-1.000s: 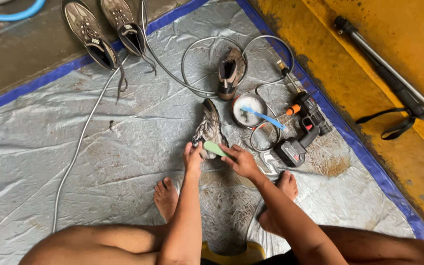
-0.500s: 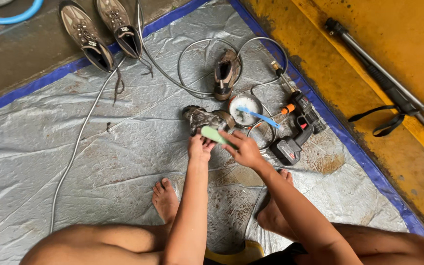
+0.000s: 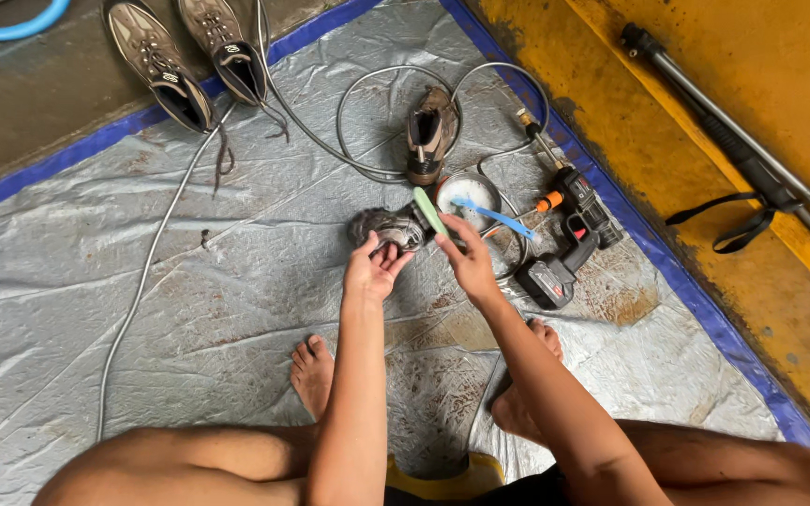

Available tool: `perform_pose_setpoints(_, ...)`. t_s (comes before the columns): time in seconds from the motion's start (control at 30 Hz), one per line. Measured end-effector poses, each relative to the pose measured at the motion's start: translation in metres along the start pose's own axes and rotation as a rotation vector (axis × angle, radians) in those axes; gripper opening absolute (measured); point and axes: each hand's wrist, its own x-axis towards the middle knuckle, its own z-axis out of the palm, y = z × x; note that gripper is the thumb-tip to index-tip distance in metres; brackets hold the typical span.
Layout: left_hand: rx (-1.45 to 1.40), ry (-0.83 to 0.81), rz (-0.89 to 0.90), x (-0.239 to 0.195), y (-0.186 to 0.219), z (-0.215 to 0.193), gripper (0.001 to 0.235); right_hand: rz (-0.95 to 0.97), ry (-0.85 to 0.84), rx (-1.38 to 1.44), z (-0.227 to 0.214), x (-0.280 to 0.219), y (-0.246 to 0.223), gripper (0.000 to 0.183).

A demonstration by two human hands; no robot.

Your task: The person scrubs a brown shoe with a green brush, repeatedly dipping it into a bowl of soapy water. The person holds the shoe with one hand and scrubs the surface with the other, focusing on the upper part of the shoe.

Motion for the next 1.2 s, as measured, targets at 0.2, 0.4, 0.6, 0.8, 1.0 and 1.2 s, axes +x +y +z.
perform_pose_setpoints(0.2,-0.097,-0.043,-0.032,-0.002,-0.005,-0.005,0.039,0.115,0.123,0.046,0.017,-0.005,-0.045,0.043)
perform_pose_setpoints(0.4,0.462,0.007,0.253,-0.046,-0.019,0.022,0.038,-0.026,0.030,-0.214,0.014,0.021,-0.024,0.048)
perform_pose_setpoints(0.6,1.488,0.438,0.995,-0.086,-0.012,0.040,0.065,-0.032,-0.062,-0.239,0.005,0.042,-0.018,0.049)
perform_pose_setpoints(0.8,1.699,-0.248,1.036,-0.084,0.002,0.030,0.113,-0.095,-0.189,-0.223,0.002,0.041,-0.044,0.046)
perform_pose_setpoints(1.0,1.465,-0.267,1.077,-0.071,-0.015,0.023,0.111,-0.165,-0.287,-0.420,-0.012,0.051,-0.086,0.045)
perform_pose_setpoints(1.2,1.336,-0.175,1.143,-0.045,-0.021,0.013,0.112,-0.323,-0.466,-0.703,-0.031,0.036,-0.111,0.034)
